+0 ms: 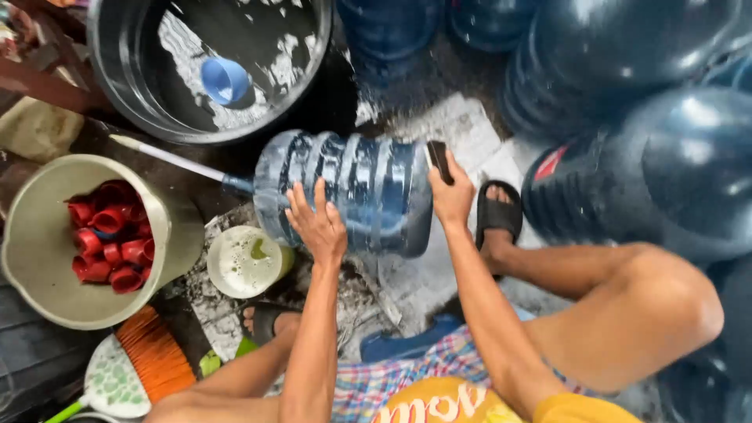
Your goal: Scrubbing the exterior of a large plastic water jug with a sponge and rinsing it with a hose.
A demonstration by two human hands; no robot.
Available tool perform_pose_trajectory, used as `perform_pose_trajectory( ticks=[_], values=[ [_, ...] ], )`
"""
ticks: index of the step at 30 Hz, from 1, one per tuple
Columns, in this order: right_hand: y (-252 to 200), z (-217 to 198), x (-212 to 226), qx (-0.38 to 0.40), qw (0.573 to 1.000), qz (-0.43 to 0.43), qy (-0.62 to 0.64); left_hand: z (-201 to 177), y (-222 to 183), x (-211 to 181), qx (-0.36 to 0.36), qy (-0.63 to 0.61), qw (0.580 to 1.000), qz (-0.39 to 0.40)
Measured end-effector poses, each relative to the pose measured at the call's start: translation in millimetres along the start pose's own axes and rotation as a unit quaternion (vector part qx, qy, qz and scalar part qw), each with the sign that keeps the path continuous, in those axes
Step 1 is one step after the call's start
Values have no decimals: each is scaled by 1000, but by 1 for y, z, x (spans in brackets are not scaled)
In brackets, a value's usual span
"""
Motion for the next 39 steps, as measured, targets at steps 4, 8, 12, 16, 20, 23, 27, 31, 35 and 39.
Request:
perform_pose_trajectory(
  ticks=[4,8,12,16,20,23,27,31,35,39],
  values=[
    [-42,15,42,154,947,-279,-44,6,-10,6,-7,-1,1000,-19],
    [-10,9,33,76,984,-155,40,5,-16,7,-6,-20,999,-26],
    [15,30,-36,102,967,-235,10,5,-20,7,-23,2,1000,-11],
    [42,24,-57,29,976,148,159,1,-13,2,-19,-29,999,-16],
    [75,48,-77,117,978,51,164,11,-11,4,-27,11,999,-15],
    [53,37,-84,85,977,77,179,2,-26,6,-16,25,1000,-5],
    [86,41,-154,107,966,230,52,11,-17,6,-52,62,997,10],
    [60,37,-64,111,983,48,135,7,-1,-4,-48,23,999,-10],
    [-37,-5,-2,49,983,55,167,6,-21,4,-32,44,998,-17],
    [-86,-20,-14,23,988,31,150,6,-12,1,-39,32,998,-29]
  ],
)
Point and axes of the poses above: each hand's wrist, its own y-axis towards the middle knuckle, its own z-axis out of the palm, x = y × z, the point moved 8 cm from there along y, towards the middle knuckle, and after that the axes turned 8 degrees about y, right-handed, at the moved point
